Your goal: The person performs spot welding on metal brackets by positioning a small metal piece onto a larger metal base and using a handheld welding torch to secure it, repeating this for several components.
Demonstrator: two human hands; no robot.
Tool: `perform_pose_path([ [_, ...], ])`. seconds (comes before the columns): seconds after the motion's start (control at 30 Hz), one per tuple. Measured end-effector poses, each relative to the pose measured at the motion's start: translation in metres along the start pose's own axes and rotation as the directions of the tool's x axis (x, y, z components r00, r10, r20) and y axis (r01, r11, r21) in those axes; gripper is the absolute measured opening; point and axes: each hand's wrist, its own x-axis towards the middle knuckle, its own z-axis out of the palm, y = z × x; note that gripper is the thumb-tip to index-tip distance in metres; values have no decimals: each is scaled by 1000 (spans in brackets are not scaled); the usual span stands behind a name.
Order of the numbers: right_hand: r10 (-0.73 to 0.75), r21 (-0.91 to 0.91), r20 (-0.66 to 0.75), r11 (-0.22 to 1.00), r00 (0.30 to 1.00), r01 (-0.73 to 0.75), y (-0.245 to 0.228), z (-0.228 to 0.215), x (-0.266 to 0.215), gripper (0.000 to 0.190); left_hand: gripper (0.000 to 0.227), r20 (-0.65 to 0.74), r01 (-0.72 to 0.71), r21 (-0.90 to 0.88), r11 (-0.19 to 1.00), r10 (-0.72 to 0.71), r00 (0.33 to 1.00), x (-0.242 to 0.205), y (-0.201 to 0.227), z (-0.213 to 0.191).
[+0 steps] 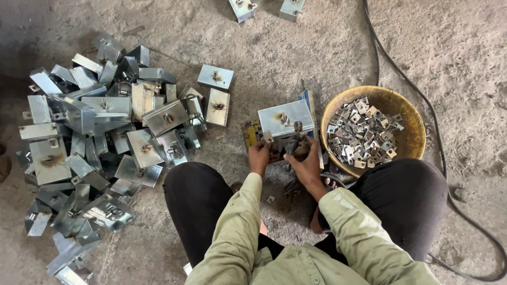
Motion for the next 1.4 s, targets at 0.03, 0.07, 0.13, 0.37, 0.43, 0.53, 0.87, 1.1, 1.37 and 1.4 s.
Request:
perform_pose_path([
  [0.03, -21, 9, 12, 1000, 1000, 21, 0, 2, -3, 88, 26, 22, -7, 22, 1000, 7, 1000, -1, 3, 0],
  [0.07, -43, 18, 25, 999, 999, 43, 0, 4, -8, 89, 27, -5, -36, 114, 993, 37, 999, -3, 6, 2],
  [0.13, -74, 7, 37, 997, 997, 74, 0, 10, -12, 90, 31, -54, -85, 296, 951, 105, 993, -8, 13, 6],
  [0.37, -134, -38, 58, 990, 989, 137, 11, 25, -14, 92, 32, -246, -99, 690, 717, 361, 899, -29, 25, 19],
  [0.43, -159, -57, 55, 985, 986, 163, 12, 28, -13, 92, 32, -239, -97, 720, 687, 377, 895, -31, 26, 21],
  [0.53, -166, -94, 65, 981, 984, 171, 12, 29, -13, 91, 32, -285, -85, 682, 726, 372, 884, -34, 30, 25],
  [0.87, -130, -121, 137, 982, 982, 146, 17, 31, -14, 95, 32, -286, -72, 641, 764, 325, 901, -40, 35, 25],
  [1.1, -149, -144, 145, 975, 978, 169, 23, 35, -16, 97, 33, -279, -80, 646, 760, 331, 901, -25, 23, 19],
  [1.37, -151, -119, 129, 979, 980, 167, 20, 35, -15, 96, 34, -249, -78, 623, 778, 292, 923, -32, 31, 20],
  [1.4, -136, -121, 133, 981, 982, 152, 20, 35, -14, 96, 34, -251, -74, 617, 783, 285, 925, -33, 33, 21],
])
